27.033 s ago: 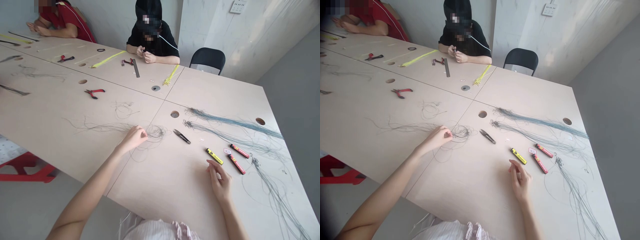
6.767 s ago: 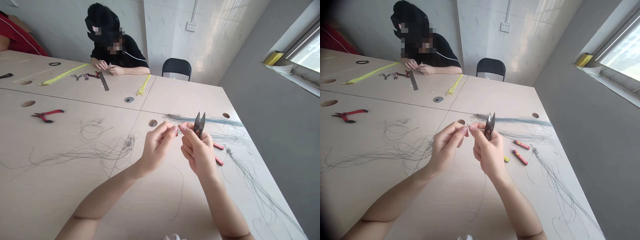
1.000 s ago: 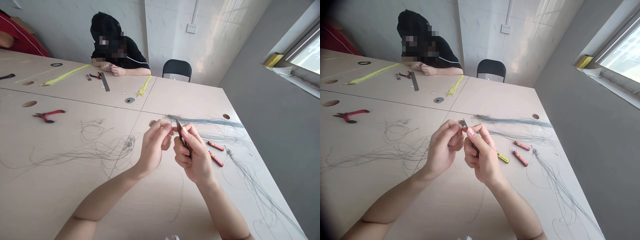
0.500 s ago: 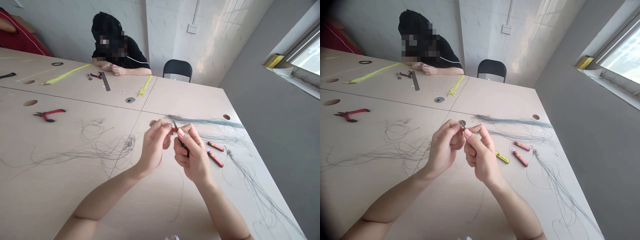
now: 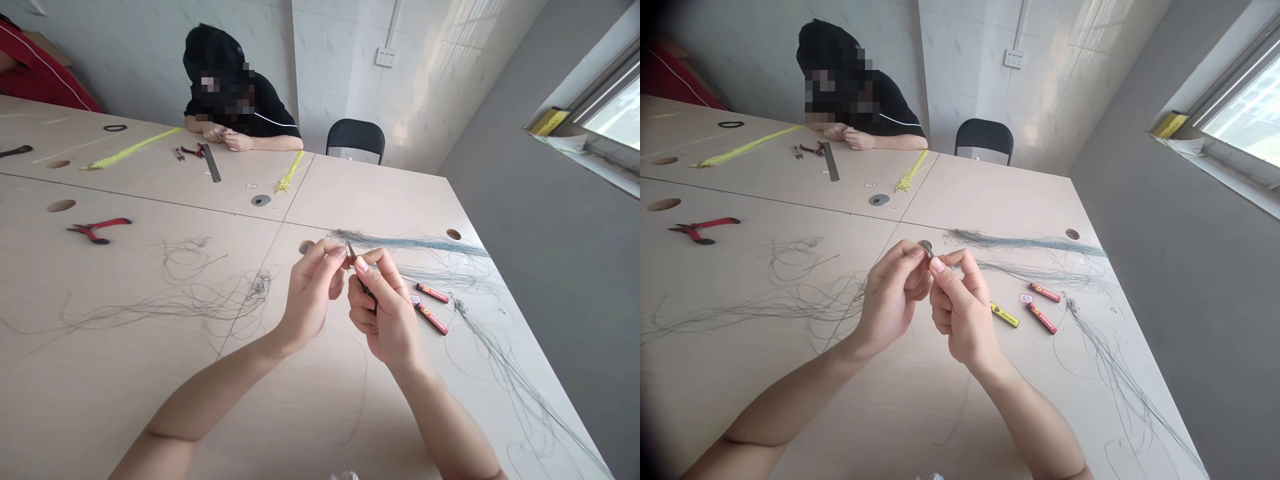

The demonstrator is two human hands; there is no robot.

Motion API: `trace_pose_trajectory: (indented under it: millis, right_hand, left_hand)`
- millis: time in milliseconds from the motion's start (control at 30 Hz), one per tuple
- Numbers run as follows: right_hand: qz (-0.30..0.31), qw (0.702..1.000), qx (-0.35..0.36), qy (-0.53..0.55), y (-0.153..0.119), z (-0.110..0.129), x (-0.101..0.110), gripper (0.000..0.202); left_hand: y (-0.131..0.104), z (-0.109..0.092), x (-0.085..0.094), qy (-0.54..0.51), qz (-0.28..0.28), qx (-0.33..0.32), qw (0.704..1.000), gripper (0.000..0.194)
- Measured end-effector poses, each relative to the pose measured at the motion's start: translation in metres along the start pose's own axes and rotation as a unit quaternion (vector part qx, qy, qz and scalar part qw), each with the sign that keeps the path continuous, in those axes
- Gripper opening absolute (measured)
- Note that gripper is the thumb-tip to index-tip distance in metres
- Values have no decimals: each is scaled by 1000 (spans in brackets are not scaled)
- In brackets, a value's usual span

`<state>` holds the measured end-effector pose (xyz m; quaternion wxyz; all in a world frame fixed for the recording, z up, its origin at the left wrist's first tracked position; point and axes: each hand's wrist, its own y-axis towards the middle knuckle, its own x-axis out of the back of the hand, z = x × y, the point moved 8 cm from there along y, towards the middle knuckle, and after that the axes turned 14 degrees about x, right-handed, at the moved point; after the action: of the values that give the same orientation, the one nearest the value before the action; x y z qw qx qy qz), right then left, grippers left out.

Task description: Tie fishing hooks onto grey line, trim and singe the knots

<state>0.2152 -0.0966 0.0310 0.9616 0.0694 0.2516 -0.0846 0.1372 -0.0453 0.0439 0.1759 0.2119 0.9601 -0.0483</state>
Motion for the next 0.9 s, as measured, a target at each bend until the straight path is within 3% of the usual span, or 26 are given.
trace_pose_trajectory:
  millis: [300,467,533,567,700,733,800,900]
  right_hand:
    - [-26,1000,15,-9,5,1,6,29]
    - [0,983,41,-179,19,-16,20,28]
    - [35,945,71,-319,22,-32,29,25]
    - [51,911,91,-399,22,-41,34,22]
    - [170,709,164,-665,10,-85,40,10]
    - [184,680,173,-689,6,-94,42,9]
    - [195,654,185,-707,-1,-107,48,7]
    - [183,647,200,-713,-10,-116,54,9]
  left_hand:
    - [-1,-5,3,-6,-12,-8,1000,27]
    - [-1,-29,19,-24,-48,-40,998,25]
    - [-2,-40,27,-33,-71,-56,995,25]
    - [-3,-45,31,-36,-79,-62,994,26]
    - [-6,-51,33,-18,-77,-58,995,26]
    - [-7,-50,32,-8,-71,-52,996,27]
    - [-7,-47,29,10,-60,-41,997,26]
    - [-8,-42,27,26,-51,-30,998,25]
